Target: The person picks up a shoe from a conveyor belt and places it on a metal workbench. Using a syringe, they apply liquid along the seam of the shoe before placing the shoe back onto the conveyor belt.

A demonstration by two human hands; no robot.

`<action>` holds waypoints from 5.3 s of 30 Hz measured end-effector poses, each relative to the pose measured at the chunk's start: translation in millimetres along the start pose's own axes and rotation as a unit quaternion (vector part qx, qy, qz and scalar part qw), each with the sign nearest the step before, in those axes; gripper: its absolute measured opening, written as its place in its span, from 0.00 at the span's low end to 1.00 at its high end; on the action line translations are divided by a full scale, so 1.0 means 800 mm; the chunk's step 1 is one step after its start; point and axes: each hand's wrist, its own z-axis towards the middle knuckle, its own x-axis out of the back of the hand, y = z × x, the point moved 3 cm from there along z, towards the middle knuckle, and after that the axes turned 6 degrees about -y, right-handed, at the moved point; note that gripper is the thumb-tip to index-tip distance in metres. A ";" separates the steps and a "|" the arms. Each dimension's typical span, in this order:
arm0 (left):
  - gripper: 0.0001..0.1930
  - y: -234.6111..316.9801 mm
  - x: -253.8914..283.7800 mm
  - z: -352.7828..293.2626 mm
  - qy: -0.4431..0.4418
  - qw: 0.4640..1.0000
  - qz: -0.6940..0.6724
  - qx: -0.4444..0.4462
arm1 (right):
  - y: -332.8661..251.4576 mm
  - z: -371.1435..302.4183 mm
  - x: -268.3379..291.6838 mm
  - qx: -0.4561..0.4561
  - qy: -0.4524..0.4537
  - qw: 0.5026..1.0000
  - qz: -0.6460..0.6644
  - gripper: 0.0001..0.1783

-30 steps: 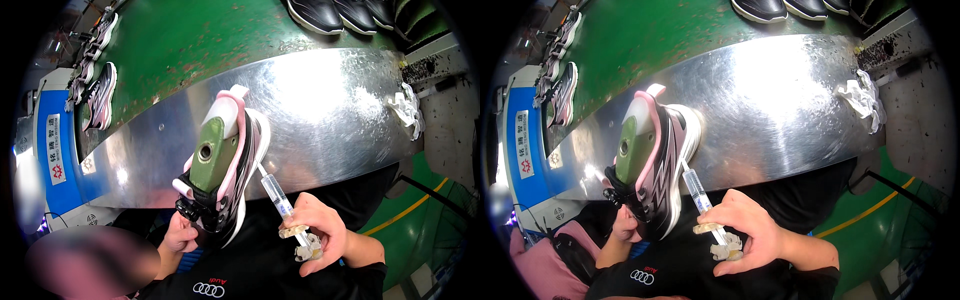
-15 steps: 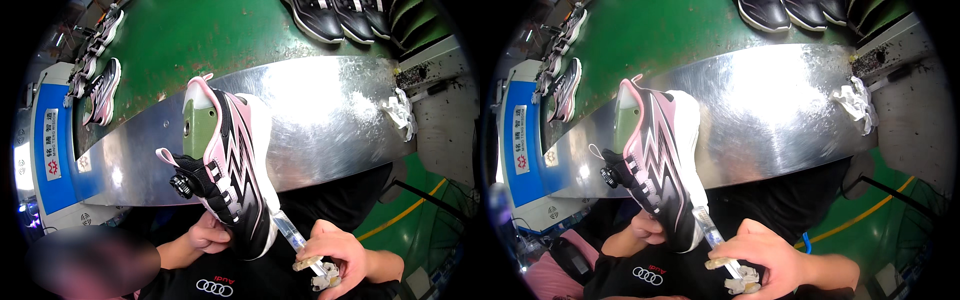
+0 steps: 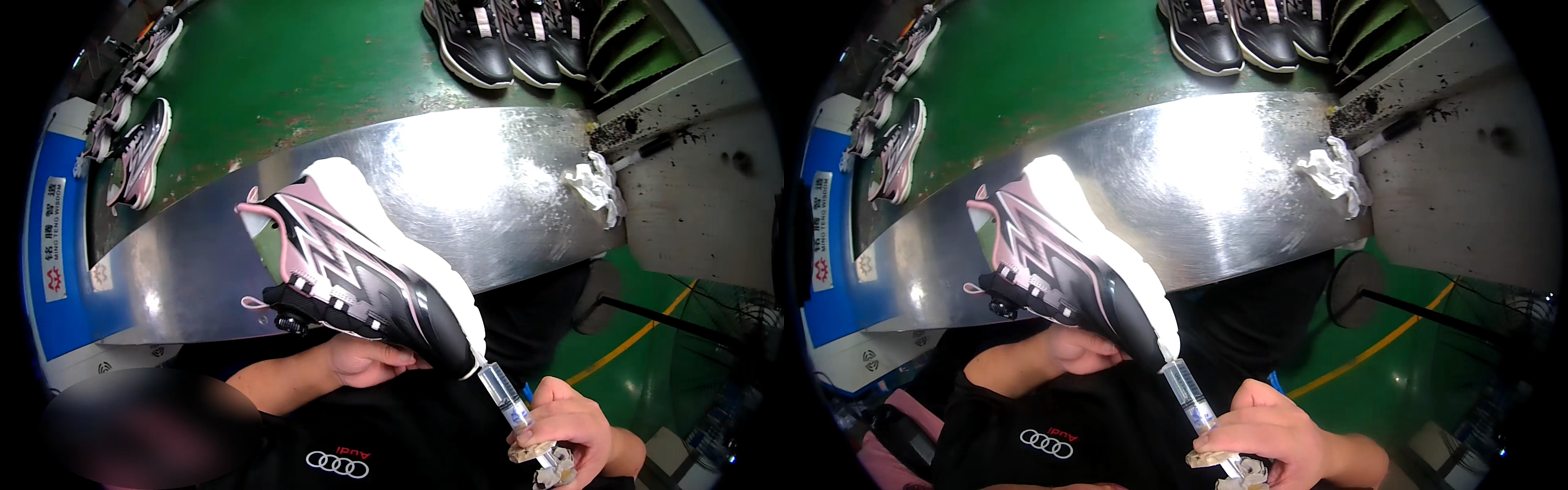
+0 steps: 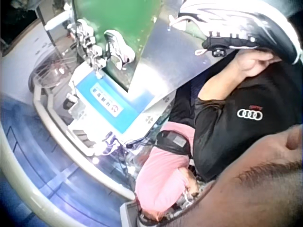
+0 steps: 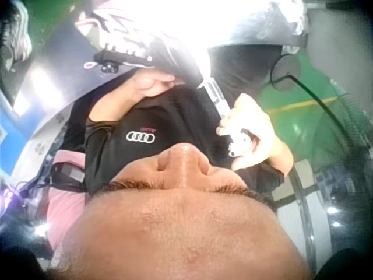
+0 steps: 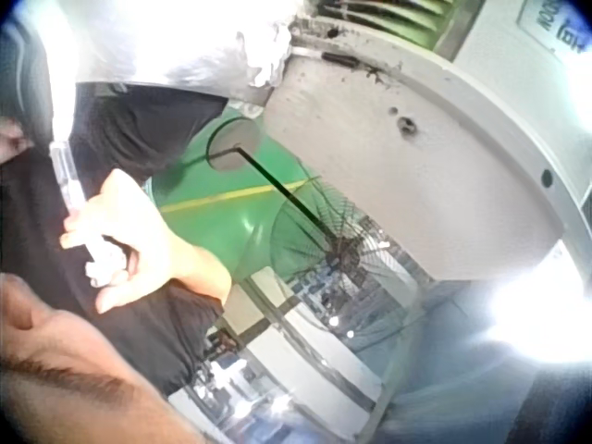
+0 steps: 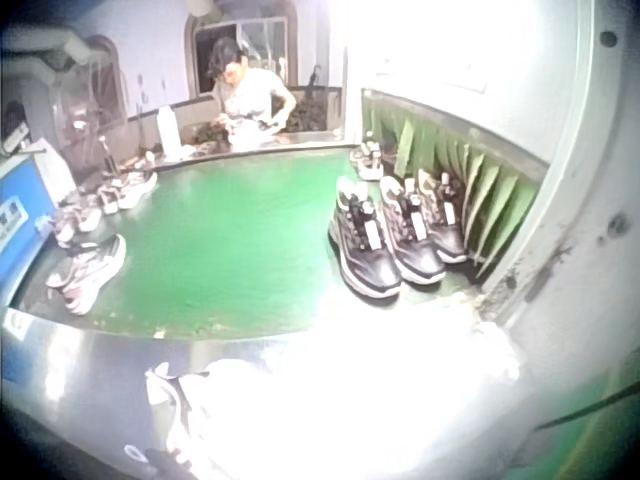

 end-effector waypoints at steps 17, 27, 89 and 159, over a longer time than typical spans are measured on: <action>0.13 0.006 0.006 0.069 0.027 0.999 0.000 -0.032 | -0.001 -0.014 0.004 0.045 0.037 0.981 -0.184 0.34; 0.13 0.014 -0.010 0.088 0.011 0.999 -0.005 -0.037 | 0.017 -0.010 -0.013 0.034 0.087 0.932 -0.350 0.28; 0.17 0.020 -0.023 0.066 -0.043 0.998 -0.033 -0.035 | 0.052 -0.015 -0.018 0.164 0.197 0.799 -0.544 0.33; 0.47 0.152 -0.038 -0.169 0.381 0.548 0.648 -0.366 | 0.155 0.060 0.082 0.036 0.296 0.873 -0.386 0.34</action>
